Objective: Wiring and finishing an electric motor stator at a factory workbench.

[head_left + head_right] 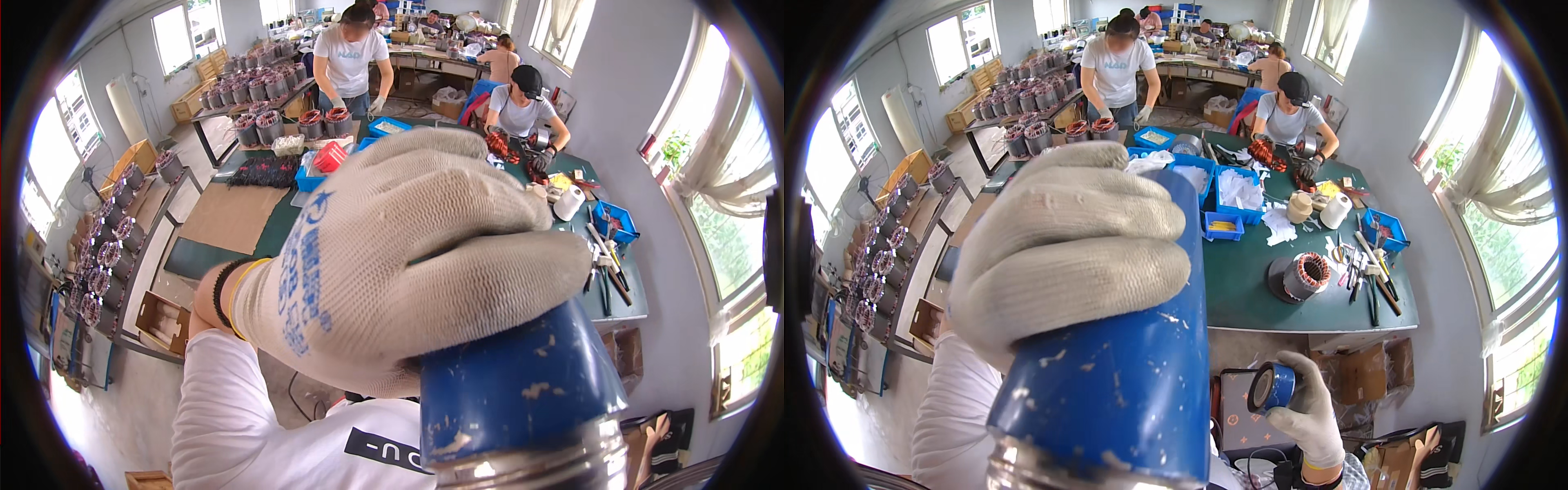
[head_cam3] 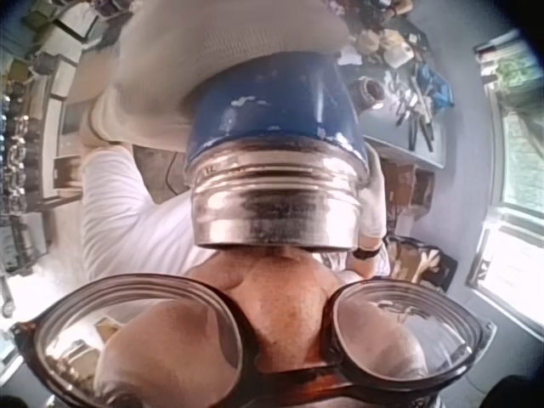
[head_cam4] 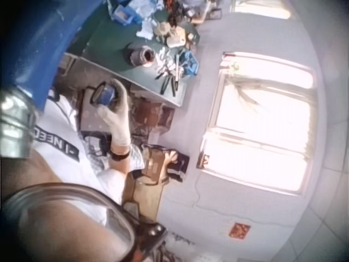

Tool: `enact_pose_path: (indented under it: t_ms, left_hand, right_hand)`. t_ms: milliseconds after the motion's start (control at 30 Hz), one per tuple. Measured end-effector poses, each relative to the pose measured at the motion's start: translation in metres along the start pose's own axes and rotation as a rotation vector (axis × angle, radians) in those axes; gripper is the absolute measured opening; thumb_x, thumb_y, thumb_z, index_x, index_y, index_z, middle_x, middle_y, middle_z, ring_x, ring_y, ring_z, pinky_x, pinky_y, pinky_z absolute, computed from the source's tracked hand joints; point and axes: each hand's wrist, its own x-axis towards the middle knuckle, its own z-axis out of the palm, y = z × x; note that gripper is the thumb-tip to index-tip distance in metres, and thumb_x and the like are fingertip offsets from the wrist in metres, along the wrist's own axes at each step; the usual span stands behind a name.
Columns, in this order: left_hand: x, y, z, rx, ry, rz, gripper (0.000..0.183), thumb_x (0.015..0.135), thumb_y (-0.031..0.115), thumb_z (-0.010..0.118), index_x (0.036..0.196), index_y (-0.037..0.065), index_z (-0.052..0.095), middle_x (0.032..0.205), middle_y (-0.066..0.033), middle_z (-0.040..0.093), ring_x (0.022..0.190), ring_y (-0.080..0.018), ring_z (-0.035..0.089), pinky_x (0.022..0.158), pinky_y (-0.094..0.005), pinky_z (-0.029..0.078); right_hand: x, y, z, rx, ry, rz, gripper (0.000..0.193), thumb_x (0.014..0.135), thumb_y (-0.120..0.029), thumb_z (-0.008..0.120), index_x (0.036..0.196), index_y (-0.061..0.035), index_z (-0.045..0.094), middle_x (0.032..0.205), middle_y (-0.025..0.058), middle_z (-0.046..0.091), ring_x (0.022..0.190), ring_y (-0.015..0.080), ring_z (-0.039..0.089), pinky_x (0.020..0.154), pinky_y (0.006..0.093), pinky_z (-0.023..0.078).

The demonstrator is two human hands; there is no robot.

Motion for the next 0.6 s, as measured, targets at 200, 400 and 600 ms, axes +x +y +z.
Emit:
enact_pose_path:
  t_ms: [200,400,600]
  left_hand:
    - [-0.009,0.023,0.011,-0.161,-0.021,-0.278,0.031,0.073,0.015,0.080,0.100,0.001,0.073,0.094,-0.0155,0.074,0.090,-0.0279,0.073,0.089,-0.0456,0.057]
    - [-0.024,0.030,0.027,-0.345,-0.062,-0.391,0.039,0.073,0.021,0.082,0.104,-0.001,0.072,0.096,-0.0151,0.074,0.088,-0.0282,0.073,0.087,-0.0456,0.056]
    - [-0.056,0.041,0.063,-0.694,-0.423,-0.628,0.073,0.062,0.031,0.094,0.123,0.004,0.064,0.108,-0.0129,0.069,0.098,-0.0312,0.068,0.086,-0.0414,0.054]
  right_hand:
    - [0.000,-0.023,0.004,-0.039,0.000,-0.101,0.098,0.058,-0.023,0.100,0.135,0.0014,0.044,0.129,0.0144,0.057,0.116,0.0216,0.060,0.099,0.0341,0.051]
    - [-0.001,-0.046,0.019,-0.061,0.038,-0.355,0.105,0.053,-0.027,0.102,0.134,0.0079,0.044,0.132,0.0224,0.056,0.119,0.0273,0.060,0.101,0.0396,0.052]
    - [0.030,-0.091,0.027,-0.533,-0.348,-0.802,0.103,0.045,-0.018,0.101,0.132,0.0050,0.050,0.130,0.0261,0.056,0.114,0.0283,0.061,0.096,0.0406,0.051]
